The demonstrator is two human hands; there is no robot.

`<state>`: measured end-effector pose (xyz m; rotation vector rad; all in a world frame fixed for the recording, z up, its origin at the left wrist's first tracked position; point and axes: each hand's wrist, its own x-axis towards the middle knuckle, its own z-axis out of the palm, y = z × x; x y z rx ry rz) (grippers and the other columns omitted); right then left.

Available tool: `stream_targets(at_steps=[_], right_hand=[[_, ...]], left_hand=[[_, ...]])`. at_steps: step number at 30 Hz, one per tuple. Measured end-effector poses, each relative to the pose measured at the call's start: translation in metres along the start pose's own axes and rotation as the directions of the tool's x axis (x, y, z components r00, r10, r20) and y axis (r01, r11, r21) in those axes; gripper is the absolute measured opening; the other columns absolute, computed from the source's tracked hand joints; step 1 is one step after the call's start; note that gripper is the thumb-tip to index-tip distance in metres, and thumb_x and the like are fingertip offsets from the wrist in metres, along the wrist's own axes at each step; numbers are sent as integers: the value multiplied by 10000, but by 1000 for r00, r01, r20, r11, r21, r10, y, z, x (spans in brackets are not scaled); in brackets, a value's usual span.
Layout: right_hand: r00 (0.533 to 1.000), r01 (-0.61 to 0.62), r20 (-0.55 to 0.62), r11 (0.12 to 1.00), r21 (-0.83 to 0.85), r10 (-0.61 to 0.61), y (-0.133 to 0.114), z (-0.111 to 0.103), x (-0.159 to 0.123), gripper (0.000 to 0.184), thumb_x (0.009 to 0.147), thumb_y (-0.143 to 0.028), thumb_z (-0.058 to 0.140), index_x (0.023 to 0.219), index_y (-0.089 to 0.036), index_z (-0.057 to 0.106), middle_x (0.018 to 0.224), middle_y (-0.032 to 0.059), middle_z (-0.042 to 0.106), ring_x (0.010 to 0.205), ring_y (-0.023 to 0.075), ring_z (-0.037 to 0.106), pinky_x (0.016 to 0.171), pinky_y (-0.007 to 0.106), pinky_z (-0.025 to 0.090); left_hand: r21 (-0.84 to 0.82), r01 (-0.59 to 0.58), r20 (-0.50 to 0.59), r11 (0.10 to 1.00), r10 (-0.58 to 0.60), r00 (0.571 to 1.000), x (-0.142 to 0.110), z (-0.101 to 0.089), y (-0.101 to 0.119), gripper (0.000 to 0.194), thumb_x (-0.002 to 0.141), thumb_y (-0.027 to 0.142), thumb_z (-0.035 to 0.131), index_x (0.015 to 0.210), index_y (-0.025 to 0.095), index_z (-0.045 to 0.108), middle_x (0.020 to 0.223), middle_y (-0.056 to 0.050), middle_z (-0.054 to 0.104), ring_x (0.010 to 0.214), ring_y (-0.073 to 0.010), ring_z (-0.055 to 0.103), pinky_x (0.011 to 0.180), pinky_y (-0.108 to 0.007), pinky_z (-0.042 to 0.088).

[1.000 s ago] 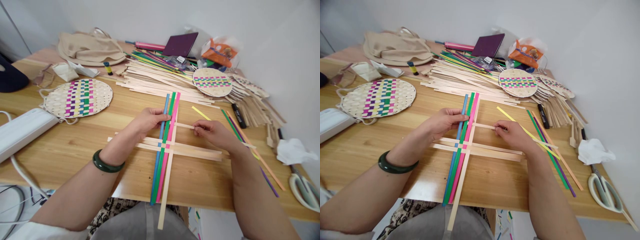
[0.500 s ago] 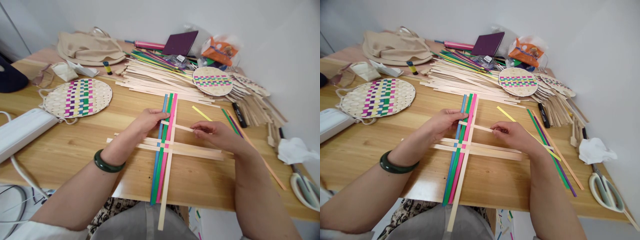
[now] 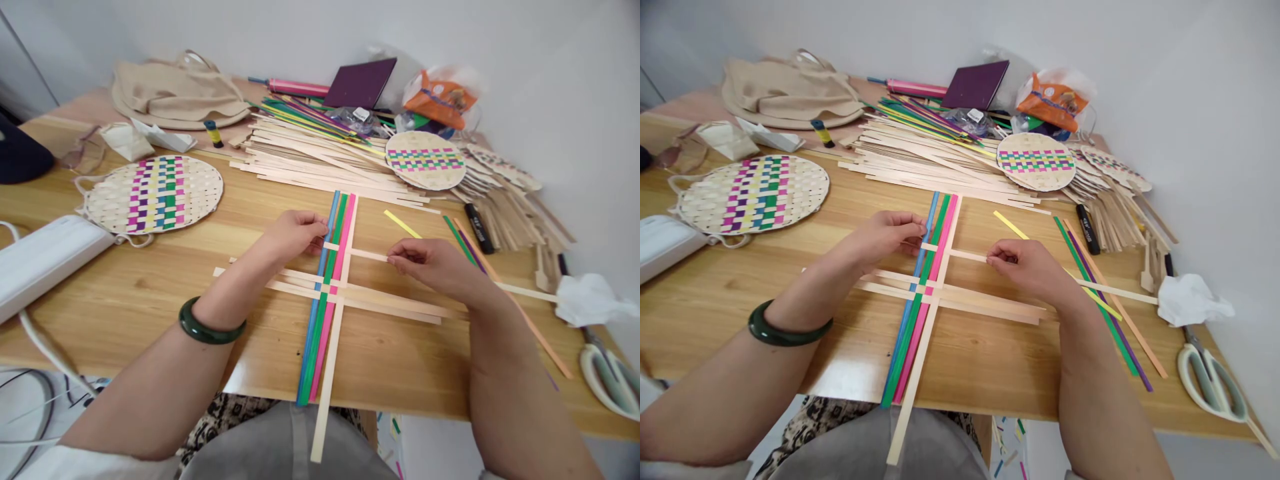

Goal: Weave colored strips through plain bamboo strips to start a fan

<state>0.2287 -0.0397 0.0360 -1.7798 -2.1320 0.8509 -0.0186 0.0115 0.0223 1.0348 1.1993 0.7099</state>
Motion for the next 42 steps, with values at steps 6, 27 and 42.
stream_targets(at_steps=[6, 27, 42], right_hand=[[1000, 11, 5, 1000, -15, -11, 1, -2, 0, 276, 814, -460, 525, 731, -224, 641, 657, 10, 623, 608, 148, 515, 568, 280, 389], [990, 33, 130, 994, 104, -47, -2, 6, 1, 277, 845, -460, 527, 886, -220, 660, 713, -3, 648, 641, 140, 554, 606, 278, 428], [979, 23, 199, 993, 120, -47, -4, 6, 0, 276, 852, -461, 523, 821, -221, 657, 713, -4, 620, 662, 144, 541, 615, 278, 421]], left_hand=[[-120, 11, 55, 993, -4, 998, -2, -1, -1, 85, 668, 225, 692, 653, 143, 675, 728, -37, 691, 714, -141, 635, 724, -272, 522], [-141, 27, 54, 990, -20, 998, -2, 5, -6, 134, 615, 205, 786, 678, 146, 683, 711, 6, 647, 660, -89, 586, 654, -209, 520], [-96, -17, 89, 995, 25, 996, -1, 6, -10, 125, 617, 233, 794, 693, 152, 737, 719, -11, 703, 700, -125, 624, 752, -245, 492]])
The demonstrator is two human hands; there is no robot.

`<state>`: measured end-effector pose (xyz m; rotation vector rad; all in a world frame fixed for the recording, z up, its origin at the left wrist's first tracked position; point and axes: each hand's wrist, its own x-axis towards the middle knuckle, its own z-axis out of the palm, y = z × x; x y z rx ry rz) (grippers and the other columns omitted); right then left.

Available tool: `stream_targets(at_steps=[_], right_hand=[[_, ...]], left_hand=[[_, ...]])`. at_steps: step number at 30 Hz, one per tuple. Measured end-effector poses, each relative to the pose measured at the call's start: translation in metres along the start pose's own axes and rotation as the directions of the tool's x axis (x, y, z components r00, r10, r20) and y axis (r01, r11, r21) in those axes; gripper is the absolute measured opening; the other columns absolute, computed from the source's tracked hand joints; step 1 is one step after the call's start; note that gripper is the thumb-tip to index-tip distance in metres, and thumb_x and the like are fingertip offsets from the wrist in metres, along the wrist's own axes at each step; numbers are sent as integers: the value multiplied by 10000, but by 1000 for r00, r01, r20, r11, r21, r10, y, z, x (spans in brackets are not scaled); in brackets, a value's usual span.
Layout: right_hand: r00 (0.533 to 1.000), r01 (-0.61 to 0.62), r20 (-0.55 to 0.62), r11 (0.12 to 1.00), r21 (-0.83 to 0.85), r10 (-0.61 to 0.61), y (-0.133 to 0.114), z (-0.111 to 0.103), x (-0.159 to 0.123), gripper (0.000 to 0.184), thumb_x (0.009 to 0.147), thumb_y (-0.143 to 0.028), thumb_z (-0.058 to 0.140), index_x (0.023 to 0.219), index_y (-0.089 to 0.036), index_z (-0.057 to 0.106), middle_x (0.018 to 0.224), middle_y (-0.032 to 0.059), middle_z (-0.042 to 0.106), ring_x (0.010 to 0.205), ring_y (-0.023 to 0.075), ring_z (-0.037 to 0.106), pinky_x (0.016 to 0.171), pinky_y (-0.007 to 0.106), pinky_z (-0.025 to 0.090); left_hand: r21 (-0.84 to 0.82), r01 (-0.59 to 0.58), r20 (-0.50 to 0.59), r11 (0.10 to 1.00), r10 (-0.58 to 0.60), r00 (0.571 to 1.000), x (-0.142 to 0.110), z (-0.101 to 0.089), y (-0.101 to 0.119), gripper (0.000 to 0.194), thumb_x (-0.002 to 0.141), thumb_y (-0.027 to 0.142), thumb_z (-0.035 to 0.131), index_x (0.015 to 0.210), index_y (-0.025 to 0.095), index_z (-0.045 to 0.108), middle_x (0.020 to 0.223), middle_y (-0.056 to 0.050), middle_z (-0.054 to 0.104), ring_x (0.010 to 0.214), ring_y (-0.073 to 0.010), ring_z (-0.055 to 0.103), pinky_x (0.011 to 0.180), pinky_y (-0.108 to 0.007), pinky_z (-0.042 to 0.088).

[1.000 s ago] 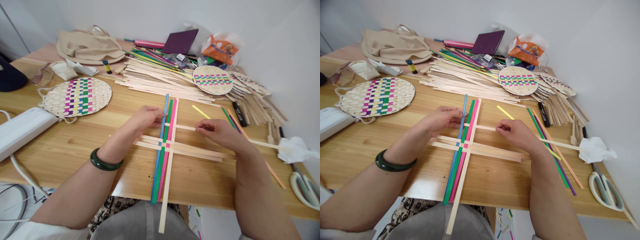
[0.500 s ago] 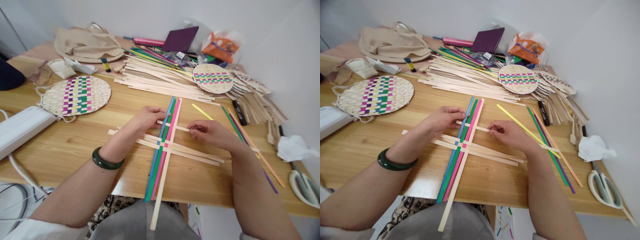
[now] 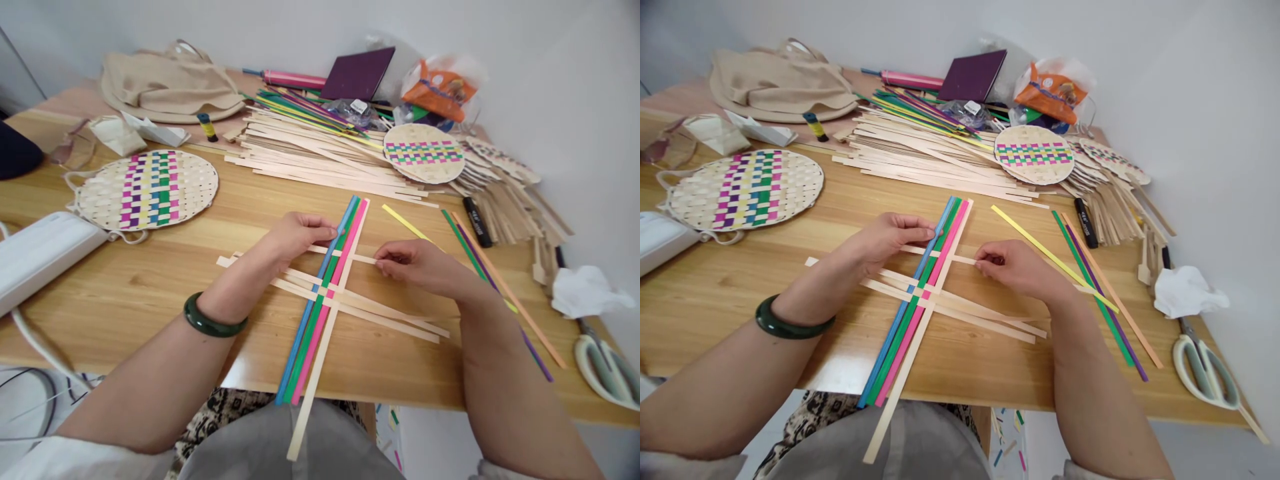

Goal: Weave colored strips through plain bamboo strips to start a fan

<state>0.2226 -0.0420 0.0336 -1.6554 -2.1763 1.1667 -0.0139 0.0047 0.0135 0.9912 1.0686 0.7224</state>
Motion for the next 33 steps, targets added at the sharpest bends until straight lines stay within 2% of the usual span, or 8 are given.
stream_targets(at_steps=[4, 7, 11, 16, 20, 25, 29, 33], right_hand=[[998, -58, -24, 998, -16, 58, 8, -9, -4, 279, 830, -479, 556, 802, -213, 634, 745, 17, 674, 688, 160, 600, 639, 287, 453], [995, -76, -61, 997, -33, 74, 15, -17, -5, 274, 818, -469, 551, 784, -209, 631, 743, 27, 687, 696, 166, 620, 645, 284, 465], [997, -71, -52, 988, -137, 64, 16, -17, -2, 211, 815, -372, 523, 809, -201, 648, 732, 18, 684, 671, 154, 606, 626, 268, 451], [985, -97, -164, 946, -309, 48, 16, -12, -3, 174, 816, -284, 546, 909, -200, 669, 866, 37, 718, 769, 173, 625, 696, 280, 455], [978, -87, -206, 917, -388, 5, 20, -11, -3, 152, 822, -238, 545, 859, -200, 687, 902, 51, 737, 808, 200, 647, 722, 302, 456], [960, 94, -209, 919, -382, -185, 22, 0, 8, 188, 867, -264, 547, 926, -188, 708, 942, 61, 733, 854, 199, 656, 745, 301, 462], [931, 198, -184, 861, -468, -315, 7, 20, 23, 197, 909, -244, 524, 948, -182, 708, 967, 74, 708, 899, 192, 636, 767, 298, 458], [912, 158, -229, 807, -569, -340, -15, 42, 36, 182, 914, -202, 534, 966, -206, 709, 995, 71, 701, 975, 208, 614, 724, 297, 452]], left_hand=[[23, -82, -77, 996, 84, 993, 3, -4, -1, 128, 662, 263, 764, 730, 159, 733, 785, -21, 724, 755, -157, 643, 779, -273, 503], [271, -203, -135, 941, 246, 960, 6, -9, -1, 175, 743, 278, 695, 855, 155, 749, 933, -58, 740, 902, -212, 664, 879, -321, 503], [733, -304, -157, 608, 586, 795, -5, -4, 8, 311, 830, 281, 614, 1094, 158, 723, 1159, -96, 696, 1144, -261, 605, 1049, -389, 438], [929, -260, 123, 265, 442, 889, -51, 21, 6, 329, 922, 247, 501, 1178, 144, 681, 1242, -114, 675, 1173, -283, 616, 1020, -438, 492], [966, -258, 208, 28, 510, 835, -76, 26, -42, 805, 903, 510, 571, 1479, -1, 337, 1575, -248, 299, 1492, -373, 224, 1201, -538, 271], [957, -288, 266, -32, 487, 832, -76, 17, -88, 987, 871, 684, 495, 1504, -26, 231, 1579, -303, 219, 1501, -383, 145, 1202, -546, 263], [947, -318, 295, -37, 488, 822, -74, 16, -89, 992, 872, 698, 476, 1512, -14, 219, 1579, -301, 215, 1505, -362, 144, 1205, -538, 264], [950, -310, 292, -43, 481, 827, -74, 18, -87, 1013, 854, 718, 483, 1490, -41, 270, 1571, -302, 231, 1498, -363, 182, 1214, -519, 252]])
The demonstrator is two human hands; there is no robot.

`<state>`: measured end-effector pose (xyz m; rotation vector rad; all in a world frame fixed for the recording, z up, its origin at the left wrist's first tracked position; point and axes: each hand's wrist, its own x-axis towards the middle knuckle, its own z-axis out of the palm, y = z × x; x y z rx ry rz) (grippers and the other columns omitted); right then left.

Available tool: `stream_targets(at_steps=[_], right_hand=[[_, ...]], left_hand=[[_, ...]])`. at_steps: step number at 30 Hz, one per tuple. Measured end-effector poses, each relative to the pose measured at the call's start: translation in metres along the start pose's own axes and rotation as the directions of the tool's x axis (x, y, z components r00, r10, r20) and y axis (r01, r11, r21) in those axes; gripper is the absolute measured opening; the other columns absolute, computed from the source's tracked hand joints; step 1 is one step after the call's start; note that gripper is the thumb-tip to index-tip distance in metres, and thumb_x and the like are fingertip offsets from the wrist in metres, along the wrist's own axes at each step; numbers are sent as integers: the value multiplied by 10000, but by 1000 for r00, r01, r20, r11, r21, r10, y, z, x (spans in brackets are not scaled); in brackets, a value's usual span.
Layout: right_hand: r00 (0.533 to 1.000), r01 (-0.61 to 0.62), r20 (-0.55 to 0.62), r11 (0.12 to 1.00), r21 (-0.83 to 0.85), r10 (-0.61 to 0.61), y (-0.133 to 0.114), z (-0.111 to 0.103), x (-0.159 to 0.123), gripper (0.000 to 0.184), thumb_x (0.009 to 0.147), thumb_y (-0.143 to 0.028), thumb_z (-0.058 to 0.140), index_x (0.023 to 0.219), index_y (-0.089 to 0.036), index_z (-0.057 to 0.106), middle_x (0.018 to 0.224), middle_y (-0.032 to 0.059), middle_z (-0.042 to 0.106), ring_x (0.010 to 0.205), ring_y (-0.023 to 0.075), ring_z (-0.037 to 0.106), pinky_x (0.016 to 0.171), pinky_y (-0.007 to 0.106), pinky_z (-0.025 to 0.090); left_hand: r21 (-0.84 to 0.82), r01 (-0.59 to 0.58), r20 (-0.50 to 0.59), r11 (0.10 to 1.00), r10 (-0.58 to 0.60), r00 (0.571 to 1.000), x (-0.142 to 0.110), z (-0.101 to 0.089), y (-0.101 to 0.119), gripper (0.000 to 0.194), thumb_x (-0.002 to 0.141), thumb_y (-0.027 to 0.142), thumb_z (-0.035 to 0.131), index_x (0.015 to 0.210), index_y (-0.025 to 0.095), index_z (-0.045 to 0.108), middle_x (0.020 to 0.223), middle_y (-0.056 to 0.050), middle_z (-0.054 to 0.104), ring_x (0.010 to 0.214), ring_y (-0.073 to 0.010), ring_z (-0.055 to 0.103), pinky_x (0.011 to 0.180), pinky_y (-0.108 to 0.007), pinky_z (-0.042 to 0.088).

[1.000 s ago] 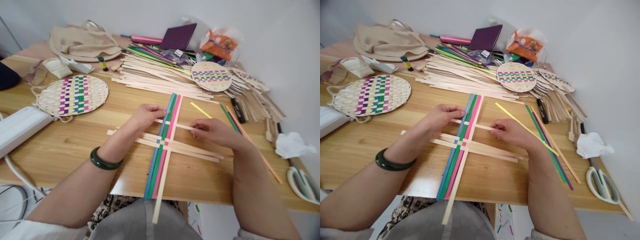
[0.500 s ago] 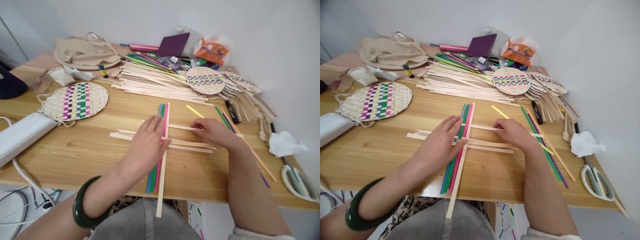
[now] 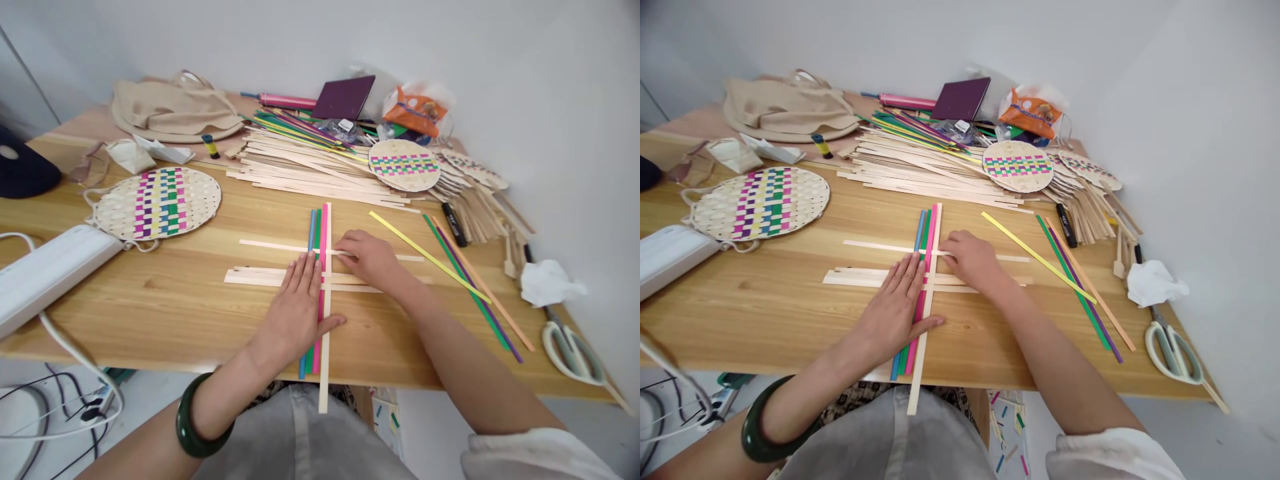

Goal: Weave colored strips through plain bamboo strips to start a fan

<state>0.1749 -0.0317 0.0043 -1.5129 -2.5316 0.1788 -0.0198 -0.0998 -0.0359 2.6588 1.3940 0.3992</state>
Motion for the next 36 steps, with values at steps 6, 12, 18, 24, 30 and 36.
stream_targets(at_steps=[6, 12, 18, 24, 30, 36], right_hand=[[996, -52, -71, 998, -45, 48, -10, 5, -1, 172, 919, -262, 567, 1028, -220, 694, 1064, 68, 700, 1027, 239, 593, 770, 342, 483], [973, -90, -215, 996, 0, 88, -14, 13, -20, 308, 934, -331, 543, 1170, -152, 626, 1172, 121, 670, 1111, 266, 564, 943, 407, 482], [956, -91, -290, 988, -124, 52, -29, 31, -27, 342, 962, -325, 473, 1166, -101, 631, 1188, 149, 660, 1095, 282, 537, 955, 405, 453], [946, -143, -309, 981, -134, 96, -20, 33, -14, 334, 957, -337, 465, 1148, -122, 636, 1163, 155, 651, 1047, 284, 521, 920, 419, 432], [950, -143, -290, 987, -78, 115, -19, 32, -16, 289, 943, -325, 491, 1110, -145, 643, 1112, 141, 645, 1017, 283, 517, 891, 420, 435], [953, -129, -286, 989, -79, 101, -20, 32, -17, 232, 953, -317, 485, 1022, -168, 649, 1042, 123, 655, 970, 267, 530, 862, 399, 433]], left_hand=[[-34, -9, 35, 999, 11, 999, 2, -6, -1, 1002, 865, 716, 466, 1484, -53, 292, 1572, -291, 239, 1492, -370, 199, 1210, -511, 262], [11, -11, -6, 1000, 11, 1000, 19, -26, -24, 723, 950, 462, 508, 1492, 16, 338, 1591, -221, 277, 1505, -348, 189, 1224, -527, 211], [75, -18, -27, 997, 20, 999, 46, -19, -38, 662, 941, 497, 505, 1405, 24, 479, 1394, -224, 535, 1343, -353, 454, 1171, -491, 301], [117, -17, -79, 993, 27, 997, 76, -15, -40, 542, 961, 419, 481, 1346, 40, 524, 1198, -201, 603, 1138, -334, 542, 1022, -454, 431], [172, 15, -94, 985, 1, 996, 75, -18, -33, 353, 982, 320, 430, 1159, 62, 594, 1100, -182, 622, 1046, -319, 556, 932, -424, 453], [254, 15, -77, 967, 5, 997, 71, -23, -24, 255, 987, 257, 408, 1003, 122, 623, 944, -153, 632, 930, -308, 581, 787, -416, 455]])
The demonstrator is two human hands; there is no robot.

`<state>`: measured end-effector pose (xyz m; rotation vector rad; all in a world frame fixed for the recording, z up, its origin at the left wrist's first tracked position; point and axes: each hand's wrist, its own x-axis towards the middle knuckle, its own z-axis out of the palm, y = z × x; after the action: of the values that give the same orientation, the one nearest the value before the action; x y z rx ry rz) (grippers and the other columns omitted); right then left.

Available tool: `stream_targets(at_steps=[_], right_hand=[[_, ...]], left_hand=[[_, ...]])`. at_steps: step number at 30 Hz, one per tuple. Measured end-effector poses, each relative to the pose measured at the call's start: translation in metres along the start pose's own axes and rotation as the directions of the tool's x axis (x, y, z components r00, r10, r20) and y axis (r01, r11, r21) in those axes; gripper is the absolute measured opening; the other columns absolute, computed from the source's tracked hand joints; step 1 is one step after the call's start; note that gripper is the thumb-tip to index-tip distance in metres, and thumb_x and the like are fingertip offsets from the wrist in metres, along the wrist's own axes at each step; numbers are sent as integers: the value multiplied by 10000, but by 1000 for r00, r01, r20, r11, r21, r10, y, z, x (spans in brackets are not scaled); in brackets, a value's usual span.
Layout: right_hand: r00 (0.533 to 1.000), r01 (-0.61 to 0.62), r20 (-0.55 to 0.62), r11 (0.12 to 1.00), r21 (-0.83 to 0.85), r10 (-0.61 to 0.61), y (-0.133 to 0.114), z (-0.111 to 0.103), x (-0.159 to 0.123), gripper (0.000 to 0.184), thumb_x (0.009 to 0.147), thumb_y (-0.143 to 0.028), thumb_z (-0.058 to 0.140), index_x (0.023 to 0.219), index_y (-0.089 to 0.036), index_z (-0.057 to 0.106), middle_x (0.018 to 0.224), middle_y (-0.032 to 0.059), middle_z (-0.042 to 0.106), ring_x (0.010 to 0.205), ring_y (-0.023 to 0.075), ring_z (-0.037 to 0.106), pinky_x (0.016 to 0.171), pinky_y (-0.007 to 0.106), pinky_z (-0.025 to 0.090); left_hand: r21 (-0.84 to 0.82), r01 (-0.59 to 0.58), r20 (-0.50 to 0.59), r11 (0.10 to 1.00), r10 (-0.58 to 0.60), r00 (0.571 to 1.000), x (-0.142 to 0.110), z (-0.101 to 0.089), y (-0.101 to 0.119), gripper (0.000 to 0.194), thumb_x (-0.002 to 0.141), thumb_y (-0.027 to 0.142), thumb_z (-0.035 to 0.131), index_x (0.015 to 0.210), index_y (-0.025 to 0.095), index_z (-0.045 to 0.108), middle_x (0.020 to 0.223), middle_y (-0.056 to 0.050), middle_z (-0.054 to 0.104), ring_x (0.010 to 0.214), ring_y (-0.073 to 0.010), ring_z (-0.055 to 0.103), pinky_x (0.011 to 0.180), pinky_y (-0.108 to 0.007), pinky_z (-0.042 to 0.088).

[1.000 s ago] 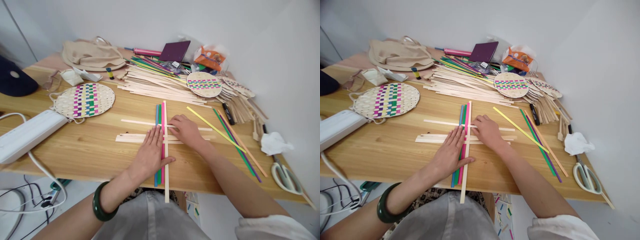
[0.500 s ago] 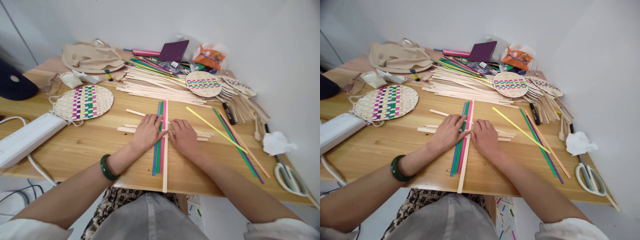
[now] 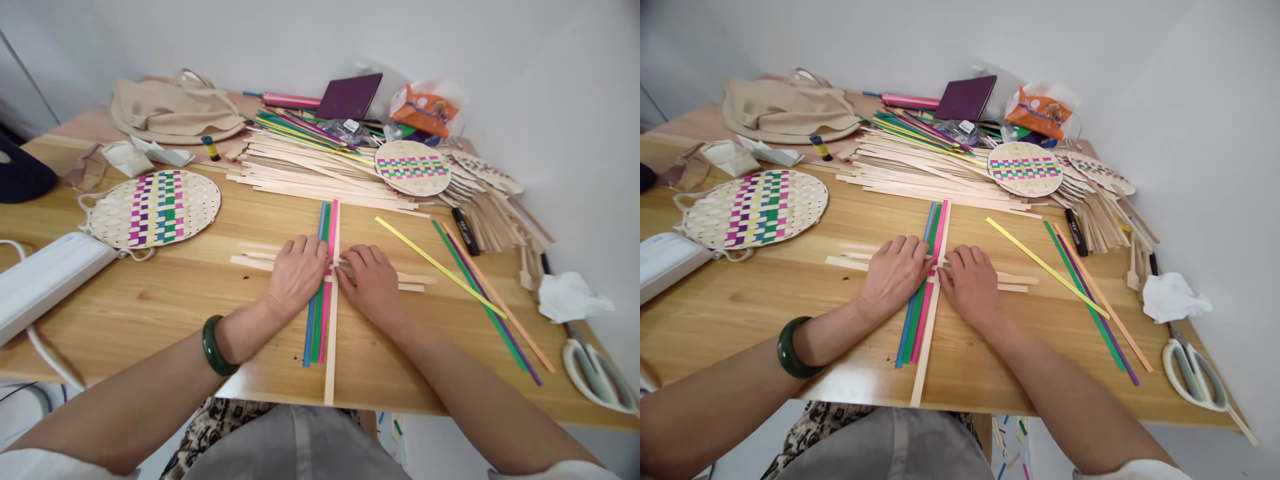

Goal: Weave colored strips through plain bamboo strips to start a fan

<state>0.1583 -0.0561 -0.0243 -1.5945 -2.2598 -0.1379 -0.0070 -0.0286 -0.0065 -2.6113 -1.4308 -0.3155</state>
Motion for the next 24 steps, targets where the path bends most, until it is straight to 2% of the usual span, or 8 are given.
stream_targets(at_steps=[6, 10, 13, 17, 24], right_hand=[[999, 41, -14, 998, -36, -42, 0, -1, -1, 234, 952, -304, 485, 998, -152, 658, 1034, 126, 657, 959, 263, 535, 851, 390, 444], [999, 32, -38, 999, -5, -32, 0, -2, -1, 246, 950, -299, 485, 1053, -142, 644, 1076, 136, 654, 994, 269, 531, 876, 400, 449], [999, 30, -16, 999, 14, -30, 0, -3, -1, 241, 957, -297, 467, 1041, -157, 644, 1081, 137, 655, 1007, 272, 530, 889, 409, 451], [1000, 19, -2, 999, 28, -19, 0, -4, -1, 248, 958, -310, 470, 1047, -158, 645, 1081, 132, 660, 1015, 274, 539, 882, 410, 460], [1000, 11, 9, 993, 118, -12, 1, -9, -2, 229, 911, -335, 550, 1059, -189, 644, 1086, 117, 665, 1021, 271, 565, 892, 423, 477]], left_hand=[[-14, -28, -2, 1000, 28, 1000, -2, 1, 3, 265, 987, 215, 387, 971, 123, 635, 941, -144, 633, 929, -301, 587, 771, -412, 458], [-155, -7, 5, 988, 7, 1000, -2, -2, -10, 263, 982, 242, 423, 1021, 120, 653, 1034, -131, 656, 1015, -285, 585, 886, -409, 479], [-335, -78, 74, 939, 109, 991, 0, -8, -33, 260, 943, 319, 531, 1090, 150, 661, 1101, -100, 659, 1064, -264, 586, 944, -396, 483], [-542, -146, 146, 828, 264, 953, 2, -13, -57, 396, 865, 386, 651, 1203, 181, 641, 1175, -81, 638, 1124, -239, 589, 1012, -374, 466], [-521, -105, 199, 847, 240, 950, 0, -18, -53, 327, 831, 281, 675, 1136, 168, 645, 1159, -92, 628, 1123, -255, 579, 1013, -413, 474]])
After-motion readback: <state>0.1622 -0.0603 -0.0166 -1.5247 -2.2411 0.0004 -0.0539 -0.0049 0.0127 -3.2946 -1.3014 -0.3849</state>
